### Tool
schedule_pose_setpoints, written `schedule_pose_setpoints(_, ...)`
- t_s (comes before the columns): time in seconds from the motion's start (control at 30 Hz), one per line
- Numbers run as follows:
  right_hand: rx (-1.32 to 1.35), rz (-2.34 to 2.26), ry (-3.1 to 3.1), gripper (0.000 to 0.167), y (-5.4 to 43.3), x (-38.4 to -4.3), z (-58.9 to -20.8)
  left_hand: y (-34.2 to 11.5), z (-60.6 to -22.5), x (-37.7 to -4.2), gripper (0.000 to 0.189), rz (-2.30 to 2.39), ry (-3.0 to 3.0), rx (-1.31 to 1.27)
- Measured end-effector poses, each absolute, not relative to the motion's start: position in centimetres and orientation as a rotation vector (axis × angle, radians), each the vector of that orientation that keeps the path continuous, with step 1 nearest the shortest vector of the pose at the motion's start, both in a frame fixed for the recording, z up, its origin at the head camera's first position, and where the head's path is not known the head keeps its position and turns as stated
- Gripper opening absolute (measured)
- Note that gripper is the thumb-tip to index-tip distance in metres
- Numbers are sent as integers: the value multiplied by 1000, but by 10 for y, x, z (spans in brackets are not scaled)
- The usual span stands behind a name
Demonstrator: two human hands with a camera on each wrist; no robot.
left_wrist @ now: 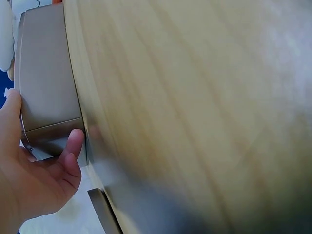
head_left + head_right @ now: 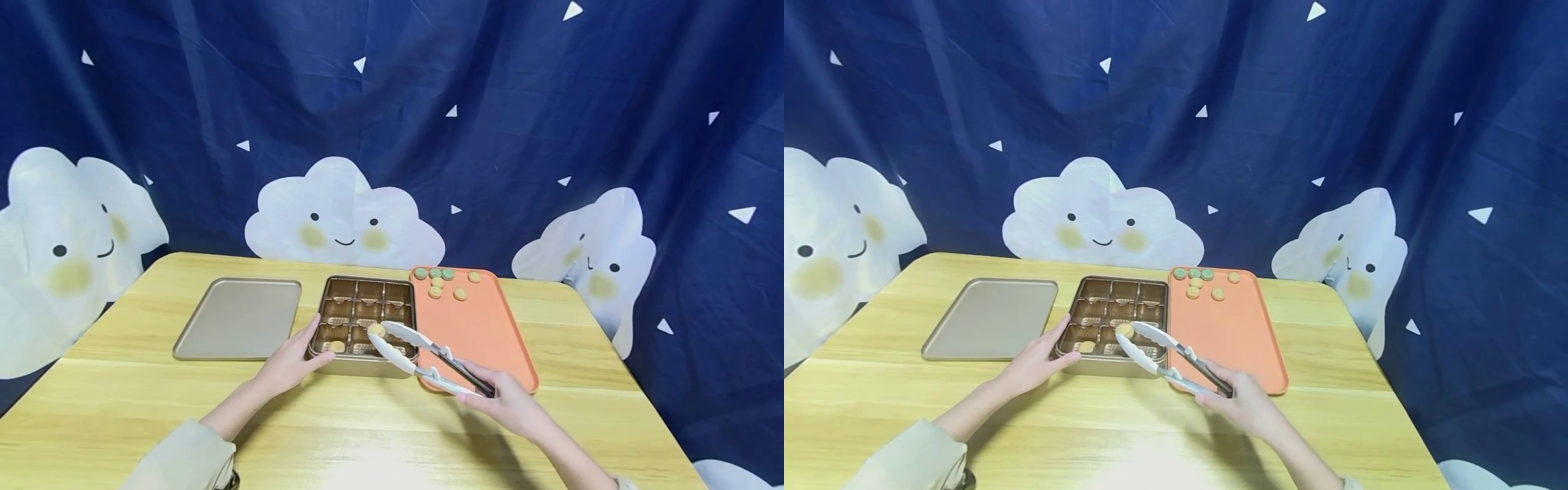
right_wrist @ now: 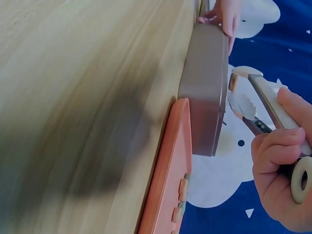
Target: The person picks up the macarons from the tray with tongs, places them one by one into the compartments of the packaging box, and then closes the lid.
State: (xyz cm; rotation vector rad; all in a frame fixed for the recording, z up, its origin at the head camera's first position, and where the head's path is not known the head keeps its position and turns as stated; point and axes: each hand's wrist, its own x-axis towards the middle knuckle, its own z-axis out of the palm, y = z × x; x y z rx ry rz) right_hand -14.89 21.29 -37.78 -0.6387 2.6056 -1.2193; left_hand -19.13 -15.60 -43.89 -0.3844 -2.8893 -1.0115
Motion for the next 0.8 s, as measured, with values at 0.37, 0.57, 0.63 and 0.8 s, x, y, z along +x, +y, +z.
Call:
schedule_pose_setpoints(0.37,-593,-1282,2550,62,214,-149,-377,-156,-438,-191,86,-1010,-2905,-379)
schedule_pose_setpoints(0.57,-575,-1419,2483,62,227,-157,-374,-156,-437,-192,86,-1019,-2906,-380)
schedule_pose_setpoints(0.63,-519,-1433,2506,63,232,-161,-373,-156,-437,-192,86,-1017,-2907,-374)
schedule_pose_setpoints(0.8,-344,-1452,2565,61,248,-170,-376,-156,-438,-193,85,-1007,-2908,-371)
